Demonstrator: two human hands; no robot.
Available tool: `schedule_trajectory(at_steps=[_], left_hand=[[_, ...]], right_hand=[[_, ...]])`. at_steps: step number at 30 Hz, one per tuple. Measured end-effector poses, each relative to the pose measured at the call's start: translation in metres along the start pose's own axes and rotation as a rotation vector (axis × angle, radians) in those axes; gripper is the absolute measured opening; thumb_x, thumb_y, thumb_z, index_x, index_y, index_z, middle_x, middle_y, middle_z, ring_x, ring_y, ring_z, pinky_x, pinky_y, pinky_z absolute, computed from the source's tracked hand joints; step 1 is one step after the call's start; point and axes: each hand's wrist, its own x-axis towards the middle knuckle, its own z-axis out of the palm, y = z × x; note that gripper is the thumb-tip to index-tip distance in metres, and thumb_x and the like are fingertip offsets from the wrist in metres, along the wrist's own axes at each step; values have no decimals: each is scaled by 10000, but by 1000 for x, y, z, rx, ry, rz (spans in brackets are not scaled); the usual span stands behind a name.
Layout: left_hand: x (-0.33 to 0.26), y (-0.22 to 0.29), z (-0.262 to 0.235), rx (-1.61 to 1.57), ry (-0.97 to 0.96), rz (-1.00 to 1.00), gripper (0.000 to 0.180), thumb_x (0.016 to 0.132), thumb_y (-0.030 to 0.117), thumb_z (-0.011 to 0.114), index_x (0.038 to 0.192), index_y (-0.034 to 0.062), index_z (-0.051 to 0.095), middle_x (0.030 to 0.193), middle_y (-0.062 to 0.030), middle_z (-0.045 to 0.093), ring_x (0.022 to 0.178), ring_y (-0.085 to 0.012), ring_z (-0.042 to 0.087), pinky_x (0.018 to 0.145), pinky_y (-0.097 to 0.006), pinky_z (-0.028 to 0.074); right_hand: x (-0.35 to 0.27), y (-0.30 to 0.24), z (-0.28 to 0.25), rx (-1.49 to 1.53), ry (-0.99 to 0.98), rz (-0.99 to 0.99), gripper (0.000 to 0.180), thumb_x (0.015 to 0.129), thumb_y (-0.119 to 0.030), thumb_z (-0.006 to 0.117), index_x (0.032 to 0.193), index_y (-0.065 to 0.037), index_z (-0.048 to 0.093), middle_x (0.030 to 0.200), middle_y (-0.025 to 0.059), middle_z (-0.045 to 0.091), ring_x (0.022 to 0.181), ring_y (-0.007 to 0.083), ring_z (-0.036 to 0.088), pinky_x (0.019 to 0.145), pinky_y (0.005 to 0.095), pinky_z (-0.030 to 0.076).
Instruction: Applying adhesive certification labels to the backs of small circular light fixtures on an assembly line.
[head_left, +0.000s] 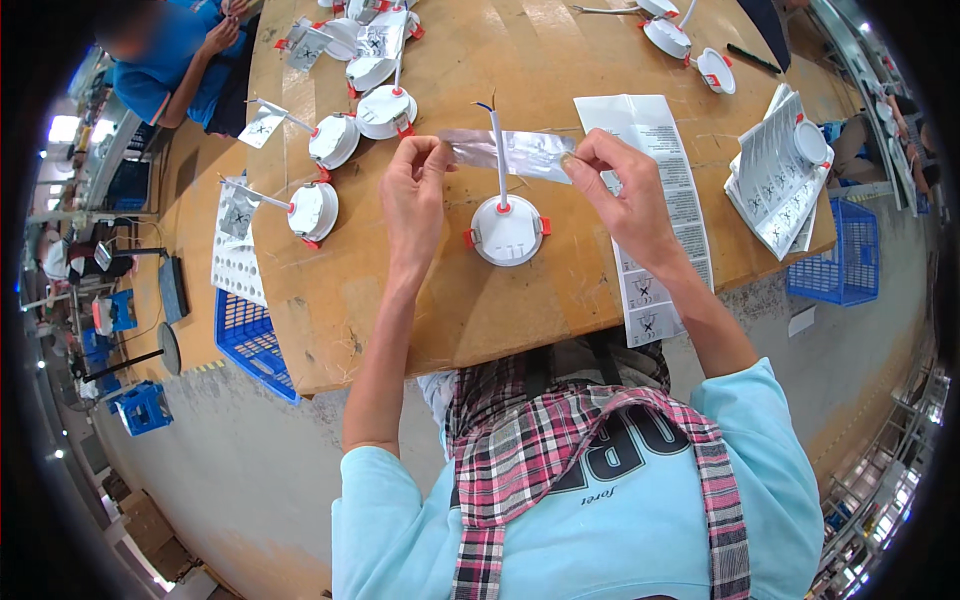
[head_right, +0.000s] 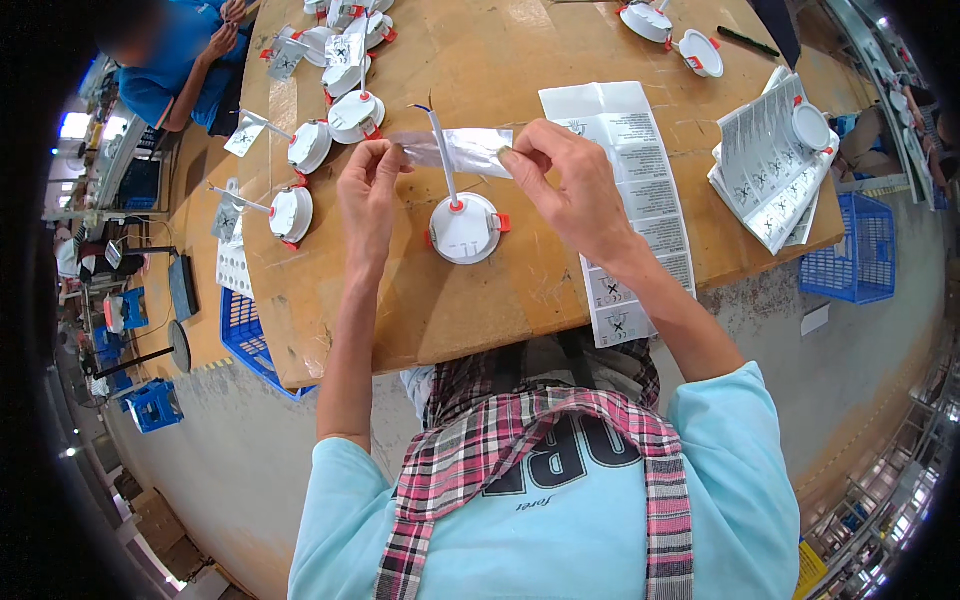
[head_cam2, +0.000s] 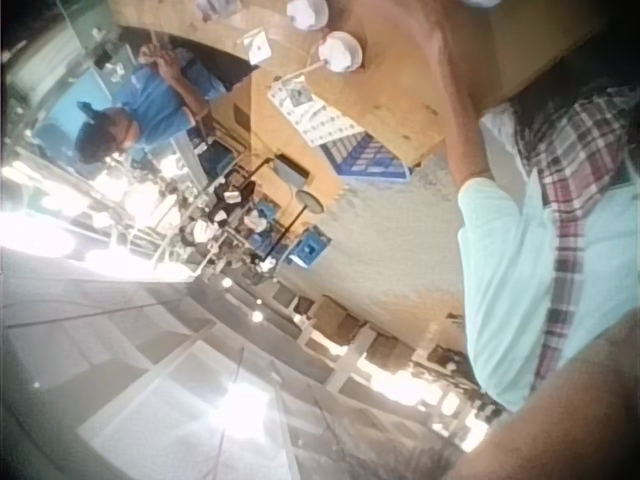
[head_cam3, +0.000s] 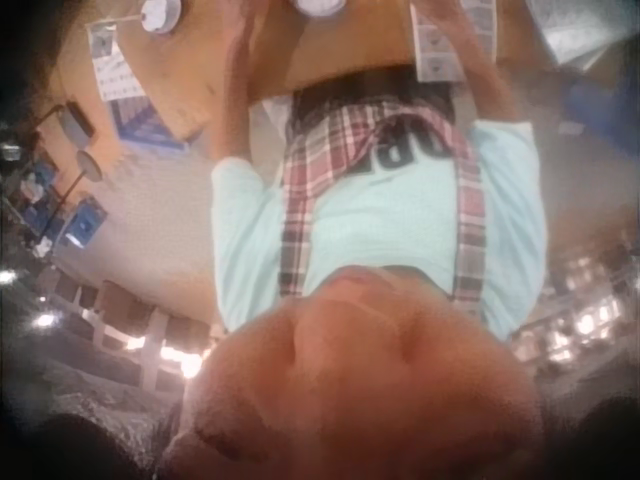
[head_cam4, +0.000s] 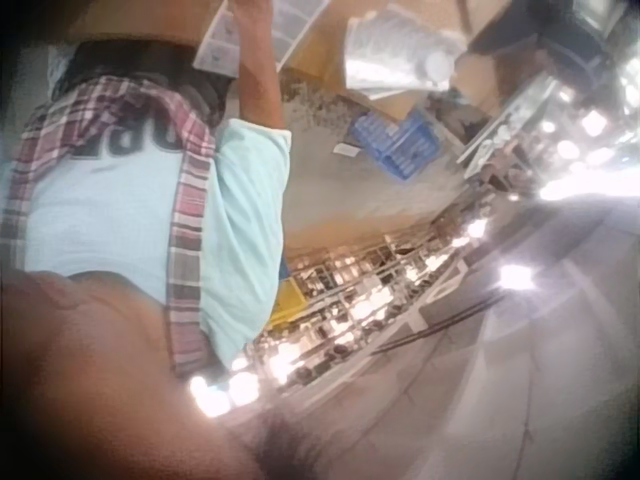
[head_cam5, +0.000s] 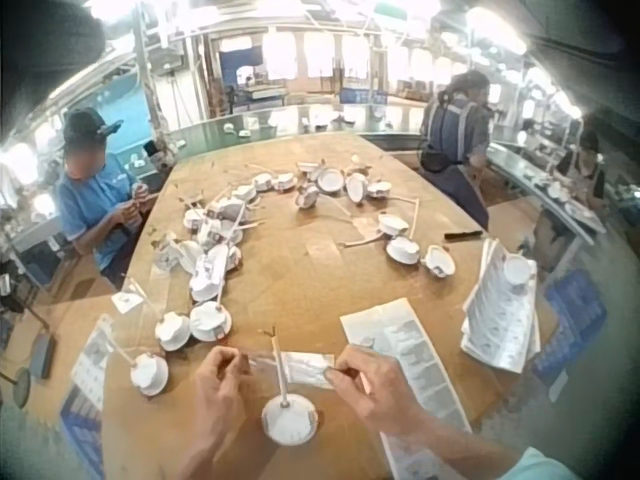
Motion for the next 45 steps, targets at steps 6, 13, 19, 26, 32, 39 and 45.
schedule_trajectory(at_steps=[6,13,19,26,32,39,45], left_hand=[[10,-17,-15,-258,-184,-199,189,928,158,575,1014,-2,624,921,-29,640,848,-95,582,817,-242,446],[17,-17,-25,-926,-336,-401,445,969,221,480,1309,-61,437,1234,-149,547,1109,-185,547,960,-313,437],[3,-18,-40,-1015,-92,-321,541,977,384,436,1270,-70,447,1232,-182,518,1108,-233,530,1026,-356,390],[-72,13,13,-30,-55,-93,364,859,150,642,1157,-33,543,1124,-125,582,1066,-209,553,969,-335,403],[-74,13,19,210,-103,199,245,800,151,689,1021,56,639,1083,-98,595,1055,-296,527,956,-412,369],[-67,7,25,181,-165,154,143,862,122,604,987,57,627,1042,-97,569,1023,-283,532,933,-397,379],[-70,19,28,-3,-113,23,127,906,143,573,973,55,635,1019,-82,545,955,-215,554,827,-328,443]], right_hand=[[-2,1,2,77,-25,41,178,851,-135,637,793,30,602,712,79,617,645,142,552,611,273,444],[-6,-5,11,192,-80,93,182,856,-150,644,841,31,629,730,77,637,671,134,576,650,269,466],[-9,-11,22,316,-107,135,215,874,-185,619,856,29,629,736,72,641,699,132,594,683,283,475],[-14,-24,22,378,-256,142,274,877,-241,606,859,33,614,759,70,629,709,141,578,691,291,463],[-18,-14,24,364,-325,43,352,812,-323,660,865,18,594,766,60,589,747,141,553,701,289,450],[-16,-31,15,310,-368,-35,332,801,-312,663,842,12,603,754,49,589,738,123,553,681,268,445],[-13,-23,6,330,14,246,226,894,-202,612,845,17,641,780,44,641,705,84,565,661,227,449]])
